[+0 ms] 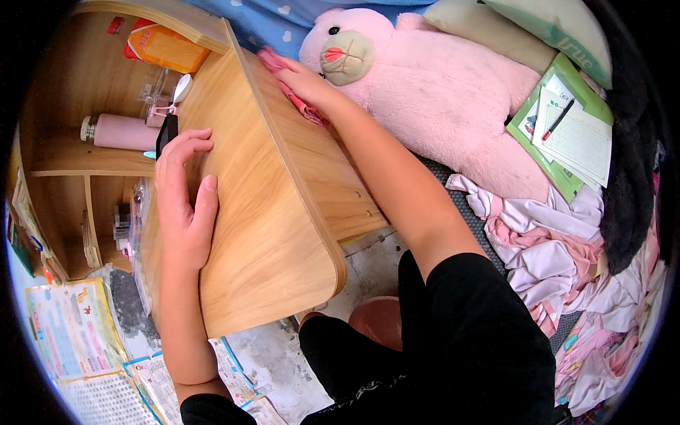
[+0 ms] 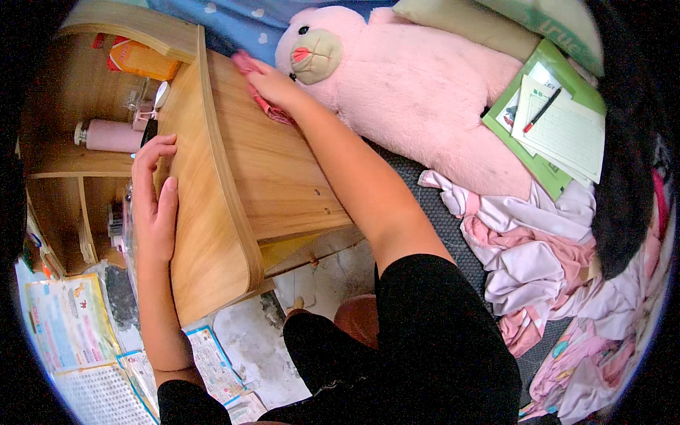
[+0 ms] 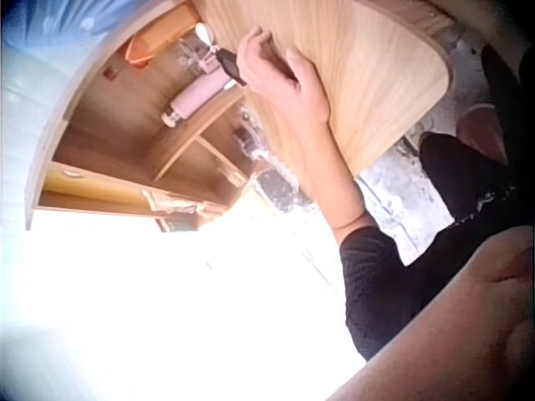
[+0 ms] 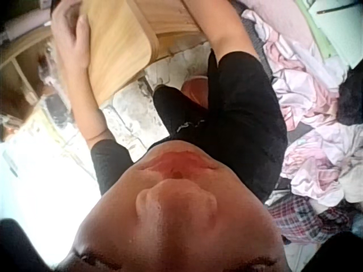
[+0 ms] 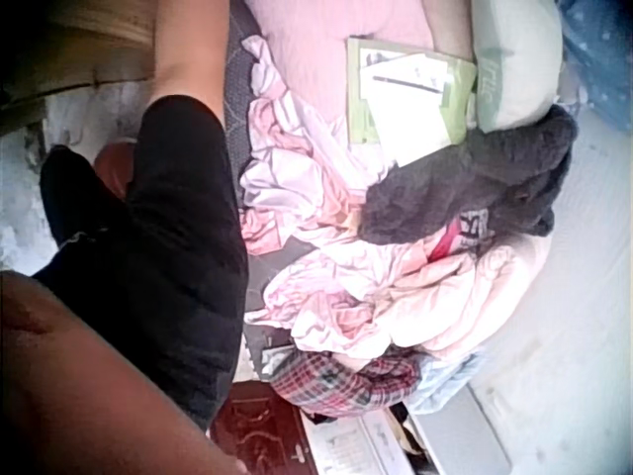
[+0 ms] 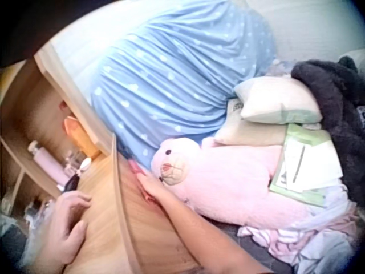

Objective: The person washes and wrings a cloth in a basin of water, then wipes the top and side surfaces of a wooden desk and the front of a yellow drawer.

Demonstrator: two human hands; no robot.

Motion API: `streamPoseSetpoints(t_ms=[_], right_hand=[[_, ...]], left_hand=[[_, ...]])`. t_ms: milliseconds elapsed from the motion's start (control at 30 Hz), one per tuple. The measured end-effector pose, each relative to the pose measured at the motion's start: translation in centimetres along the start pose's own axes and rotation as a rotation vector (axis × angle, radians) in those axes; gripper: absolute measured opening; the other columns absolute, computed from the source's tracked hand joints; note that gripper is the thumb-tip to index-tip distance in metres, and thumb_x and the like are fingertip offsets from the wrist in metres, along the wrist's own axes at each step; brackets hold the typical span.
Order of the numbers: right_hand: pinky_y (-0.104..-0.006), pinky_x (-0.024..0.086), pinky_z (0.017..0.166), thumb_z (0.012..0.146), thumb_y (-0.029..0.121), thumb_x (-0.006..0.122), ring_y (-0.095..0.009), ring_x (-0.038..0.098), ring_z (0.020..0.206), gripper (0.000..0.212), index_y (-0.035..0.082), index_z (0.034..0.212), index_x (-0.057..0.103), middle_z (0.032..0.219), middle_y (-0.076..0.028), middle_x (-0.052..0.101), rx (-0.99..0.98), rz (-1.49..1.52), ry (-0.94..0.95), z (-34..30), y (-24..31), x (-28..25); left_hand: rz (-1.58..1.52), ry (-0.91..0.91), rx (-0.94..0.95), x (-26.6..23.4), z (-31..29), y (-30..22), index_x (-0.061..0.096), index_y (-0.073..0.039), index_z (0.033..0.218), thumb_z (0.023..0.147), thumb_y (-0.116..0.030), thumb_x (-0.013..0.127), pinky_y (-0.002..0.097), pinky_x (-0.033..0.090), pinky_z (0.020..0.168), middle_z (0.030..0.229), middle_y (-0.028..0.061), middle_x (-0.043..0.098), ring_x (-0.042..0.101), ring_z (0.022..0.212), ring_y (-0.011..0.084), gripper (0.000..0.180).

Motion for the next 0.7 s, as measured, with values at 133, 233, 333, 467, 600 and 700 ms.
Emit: streamPoseSetpoints(t_ms=[133, 233, 333, 467, 600, 700], right_hand=[[-0.0259, 0.046, 0.058, 0.114, 0.032, 0.045, -0.009, 0.057, 0.064, 0.056, 0.015, 0.168, 0.043, 0.087, 0.0, 0.066, 0.103, 0.05, 0.076, 0.1, 2.2, 1.7], [-0.0338, 0.043, 0.048, 0.115, 0.042, 0.041, -0.015, 0.054, 0.05, 0.04, 0.012, 0.138, 0.053, 0.073, -0.002, 0.059, -0.175, 0.034, 0.108, 0.1, 7.8, 3.3], [-0.0378, 0.046, 0.051, 0.115, 0.042, 0.04, -0.019, 0.057, 0.053, 0.039, 0.009, 0.121, 0.061, 0.075, -0.005, 0.058, -0.129, 0.08, 0.092, -0.4, 4.1, 2.8], [-0.037, 0.047, 0.053, 0.112, 0.035, 0.042, -0.019, 0.057, 0.052, 0.034, 0.011, 0.122, 0.065, 0.075, -0.004, 0.057, 0.119, 0.007, -0.11, 3.0, -5.6, -6.5], [-0.0361, 0.045, 0.052, 0.113, 0.036, 0.041, -0.017, 0.051, 0.05, 0.034, 0.008, 0.112, 0.06, 0.073, -0.002, 0.055, -0.056, 0.139, 0.062, 0.5, 3.3, 4.0], [-0.036, 0.046, 0.053, 0.111, 0.032, 0.044, -0.018, 0.053, 0.051, 0.029, 0.008, 0.114, 0.06, 0.071, -0.002, 0.056, -0.22, 0.19, 0.026, 1.4, 3.2, 2.4]], left_hand=[[-0.009, -0.041, 0.002, 0.3, -0.2, 0.5, 0.061, -0.003, 0.129, 0.096, -0.021, 0.06, 0.0466, 0.036, 0.121, 0.143, 0.0188, 0.061, 0.054, 0.137, 0.0367, 0.037], [-0.002, -0.045, 0.003, 0.0, -0.3, 0.5, 0.061, -0.002, 0.129, 0.096, -0.021, 0.06, 0.0467, 0.035, 0.121, 0.143, 0.0195, 0.061, 0.054, 0.137, 0.0371, 0.038], [0.012, -0.031, -0.002, -0.5, -0.7, 0.3, 0.061, -0.002, 0.129, 0.096, -0.022, 0.06, 0.0467, 0.035, 0.121, 0.143, 0.0201, 0.06, 0.053, 0.136, 0.0371, 0.038], [-0.043, -0.043, 0.092, 1.2, 2.3, -0.8, 0.06, -0.002, 0.129, 0.097, -0.021, 0.06, 0.0468, 0.036, 0.121, 0.143, 0.0203, 0.06, 0.054, 0.136, 0.037, 0.038], [-0.002, -0.039, -0.024, -0.2, -1.0, 0.6, 0.06, -0.002, 0.129, 0.097, -0.021, 0.059, 0.0465, 0.035, 0.121, 0.143, 0.0198, 0.06, 0.053, 0.136, 0.0366, 0.038], [-0.027, -0.045, 0.017, 0.0, -0.2, 0.2, 0.06, -0.003, 0.129, 0.095, -0.018, 0.059, 0.0462, 0.035, 0.121, 0.143, 0.0194, 0.06, 0.053, 0.136, 0.0364, 0.037]])
Point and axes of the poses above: each hand's wrist, its own z-axis towards the middle knuckle, its own x-axis out of the palm, y = z × x, the point moved 8 cm from there along z, towards the middle knuckle
